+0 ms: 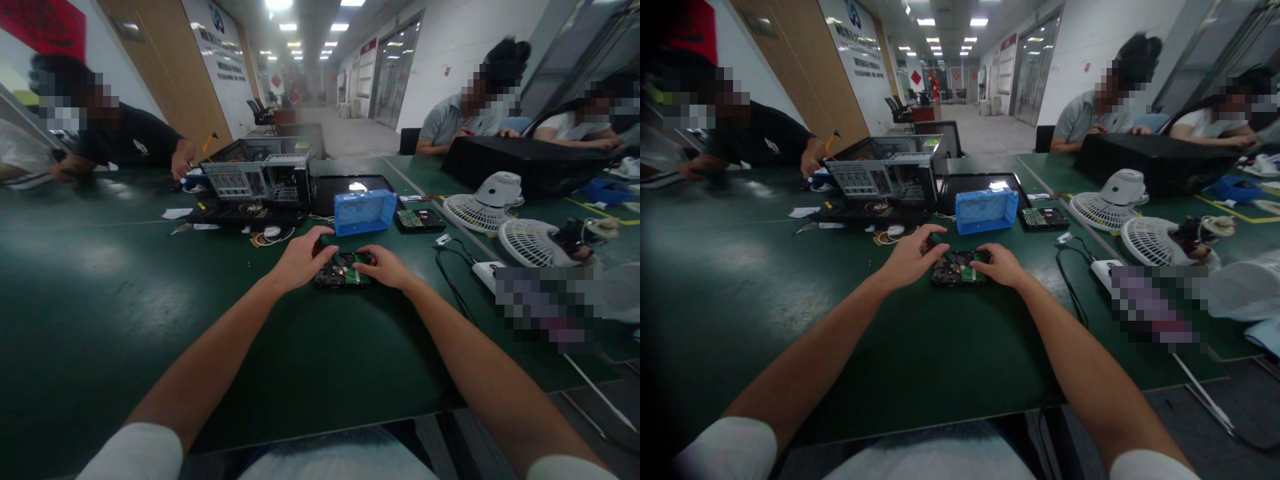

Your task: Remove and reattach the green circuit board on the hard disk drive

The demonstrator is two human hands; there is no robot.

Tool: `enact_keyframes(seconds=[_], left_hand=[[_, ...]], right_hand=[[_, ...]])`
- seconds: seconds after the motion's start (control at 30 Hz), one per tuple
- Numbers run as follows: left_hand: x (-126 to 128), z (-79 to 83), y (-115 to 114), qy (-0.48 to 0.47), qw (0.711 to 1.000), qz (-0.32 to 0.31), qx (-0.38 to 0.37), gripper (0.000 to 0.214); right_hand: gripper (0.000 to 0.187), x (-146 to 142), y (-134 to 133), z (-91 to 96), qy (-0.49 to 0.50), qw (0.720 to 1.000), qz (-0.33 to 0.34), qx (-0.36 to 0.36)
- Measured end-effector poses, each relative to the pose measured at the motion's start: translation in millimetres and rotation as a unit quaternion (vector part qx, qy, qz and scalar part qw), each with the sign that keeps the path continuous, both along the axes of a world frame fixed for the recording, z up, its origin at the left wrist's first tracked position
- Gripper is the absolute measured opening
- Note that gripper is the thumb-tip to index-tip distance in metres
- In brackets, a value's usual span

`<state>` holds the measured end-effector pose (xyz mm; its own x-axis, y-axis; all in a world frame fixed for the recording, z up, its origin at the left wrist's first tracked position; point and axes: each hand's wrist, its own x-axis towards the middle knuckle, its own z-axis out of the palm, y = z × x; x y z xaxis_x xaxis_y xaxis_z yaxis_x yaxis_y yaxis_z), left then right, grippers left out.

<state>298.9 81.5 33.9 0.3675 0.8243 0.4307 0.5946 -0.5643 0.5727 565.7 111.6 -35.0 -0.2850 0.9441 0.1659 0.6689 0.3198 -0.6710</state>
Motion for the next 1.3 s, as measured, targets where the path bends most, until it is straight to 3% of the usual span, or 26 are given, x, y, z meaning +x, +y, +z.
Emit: enact_keyframes(seconds=[0.73,0.97,1.1,1.2,1.3], left_hand=[[-0.2,1.2,-0.5,0.031,0.999,-0.002,0.019,0.04],[4.3,4.6,-5.5,-0.011,0.996,-0.034,0.08,0.046],[6.9,6.6,-7.3,-0.041,0.994,-0.018,0.103,0.037],[7.3,8.5,-8.2,-0.062,0.994,-0.028,0.088,0.031],[7.8,8.3,-7.9,-0.122,0.991,-0.042,0.021,0.033]], right_hand=[[0.052,1.5,0.6,-1.9,0.01,1.0,-0.006,-0.001],[0.052,0.7,0.4,-0.3,0.01,1.0,0.001,0.004],[0.052,0.5,0.0,1.4,0.005,1.0,0.0,0.002],[0.053,0.5,0.0,2.1,0.002,1.0,0.0,0.0],[0.053,0.6,0.2,1.9,0.001,1.0,-0.001,-0.002]])
